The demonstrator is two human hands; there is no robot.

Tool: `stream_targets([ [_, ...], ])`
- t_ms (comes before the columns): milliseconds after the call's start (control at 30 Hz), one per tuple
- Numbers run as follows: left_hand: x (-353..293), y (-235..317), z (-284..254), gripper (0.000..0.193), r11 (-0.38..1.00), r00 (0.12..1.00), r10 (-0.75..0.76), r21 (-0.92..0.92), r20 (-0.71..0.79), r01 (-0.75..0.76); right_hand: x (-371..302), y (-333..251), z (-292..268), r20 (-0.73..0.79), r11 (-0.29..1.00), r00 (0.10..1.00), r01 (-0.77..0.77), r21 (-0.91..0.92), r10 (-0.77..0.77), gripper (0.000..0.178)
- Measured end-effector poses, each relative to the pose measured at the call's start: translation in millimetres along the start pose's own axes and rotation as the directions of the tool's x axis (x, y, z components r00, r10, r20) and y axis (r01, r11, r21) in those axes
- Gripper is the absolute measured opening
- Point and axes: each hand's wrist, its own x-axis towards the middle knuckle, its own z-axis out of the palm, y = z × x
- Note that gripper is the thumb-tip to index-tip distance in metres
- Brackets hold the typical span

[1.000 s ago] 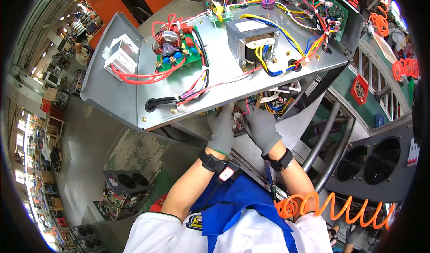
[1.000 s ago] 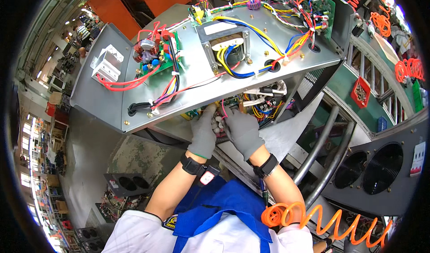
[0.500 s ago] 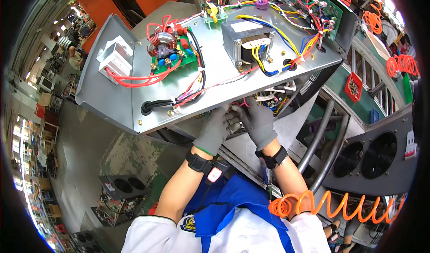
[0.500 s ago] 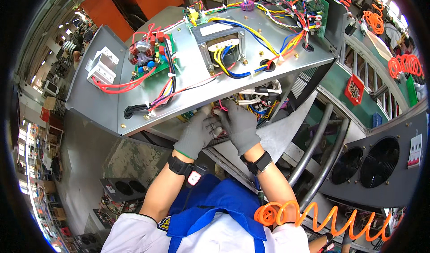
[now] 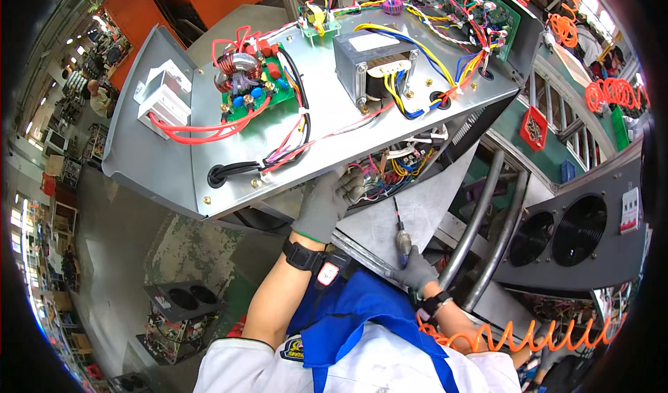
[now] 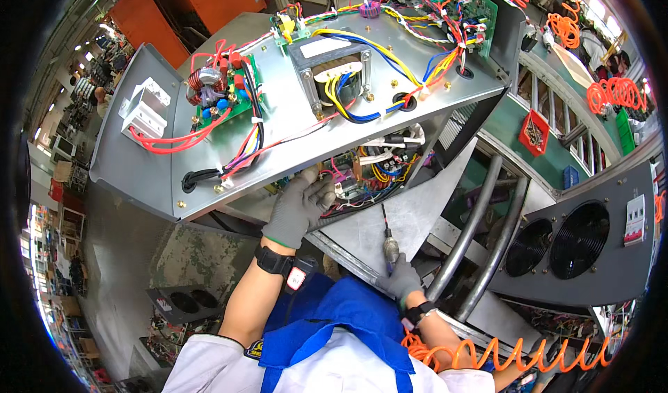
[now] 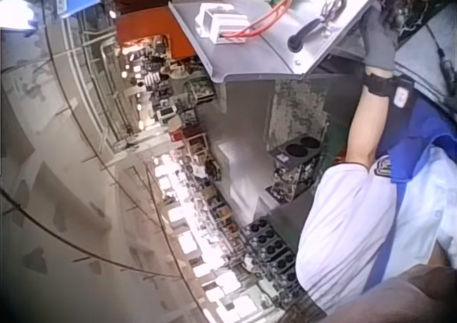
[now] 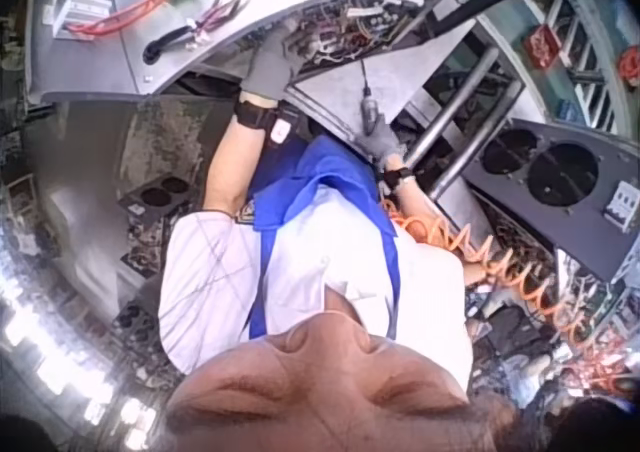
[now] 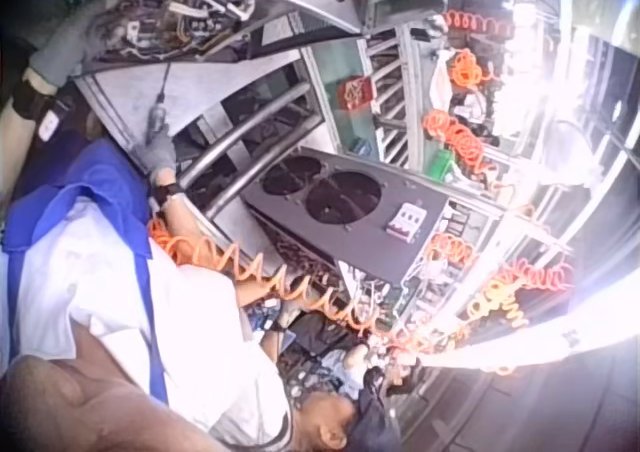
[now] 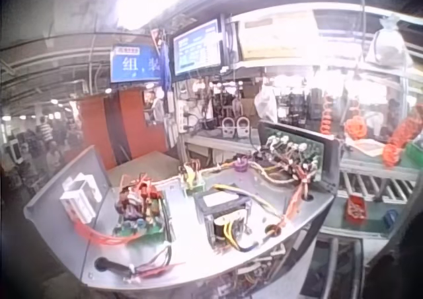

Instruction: The recorder is shown assembling internal components of a large electronic chassis on a conveyor line, connecting wires and securing parts with an air screwdriver.

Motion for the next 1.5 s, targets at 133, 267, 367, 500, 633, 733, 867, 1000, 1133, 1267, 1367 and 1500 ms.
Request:
stream_targets([
  [133, 0.9, 0.7, -0.9, 0.022, 1.000, 1.000, 0.000, -0.026, -0.008, 0.000, 11.8, 11.4, 27.3, -0.206, 0.999, 0.978, -0.037, -0.011, 0.034, 0.067],
  [267, 5.0, 1.7, -2.2, 0.022, 0.997, 0.999, -0.039, -0.068, -0.028, 0.037, -3.1, 26.5, 9.0, -0.105, 0.842, 0.991, 0.126, 0.525, -0.082, 0.045],
  [367, 7.4, 2.1, -3.5, 0.022, 0.993, 0.996, -0.069, -0.102, -0.048, 0.064, -43.7, 30.5, -8.0, -0.001, 0.172, 0.960, 0.051, 0.984, -0.278, 0.035],
  [500, 7.7, 0.5, -5.2, 0.022, 0.992, 0.997, -0.070, -0.111, -0.025, 0.067, -92.0, 18.0, -29.3, -0.137, -0.044, 0.824, 0.136, 0.990, -0.550, 0.051],
  [633, 10.2, -1.0, -7.7, 0.024, 0.996, 0.999, -0.054, -0.068, -0.004, 0.054, -111.8, -7.9, -40.2, -0.371, 0.319, 0.700, 0.646, 0.694, -0.610, 0.069],
  [733, 11.8, -1.0, -8.3, 0.027, 0.994, 0.997, -0.072, -0.088, -0.012, 0.071, -120.7, -24.2, -47.1, -0.230, 0.539, 0.731, 0.644, 0.543, -0.642, 0.069],
  [867, 11.6, -1.1, -4.0, 0.028, 0.997, 0.995, -0.072, -0.042, -0.066, 0.069, -124.7, -47.0, -53.9, -0.185, 0.582, 0.803, 0.549, 0.600, -0.566, 0.062],
  [1000, 10.4, -2.4, 1.9, 0.028, 0.996, 0.994, -0.052, -0.083, -0.092, 0.044, -123.1, -57.0, -59.9, -0.113, 0.630, 0.857, 0.452, 0.631, -0.503, 0.060],
  [1133, 10.8, -2.5, 3.5, 0.027, 0.994, 0.987, -0.073, -0.086, -0.142, 0.061, -120.0, -59.3, -60.4, -0.061, 0.694, 0.876, 0.420, 0.585, -0.479, 0.060],
  [1267, 13.3, -2.8, 1.7, 0.027, 0.990, 0.987, -0.089, -0.122, -0.134, 0.072, -116.0, -65.9, -60.2, -0.030, 0.647, 0.862, 0.403, 0.648, -0.506, 0.060],
  [1367, 15.6, -4.5, -0.7, 0.026, 0.985, 0.985, -0.097, -0.155, -0.144, 0.074, -116.2, -69.4, -63.8, -0.092, 0.593, 0.832, 0.463, 0.659, -0.547, 0.054],
  [1500, 18.0, -6.4, -5.2, 0.027, 0.994, 0.992, -0.041, -0.106, -0.115, 0.029, -120.3, -67.4, -68.2, 0.235, 0.427, 0.800, 0.030, 0.904, -0.552, 0.040],
])
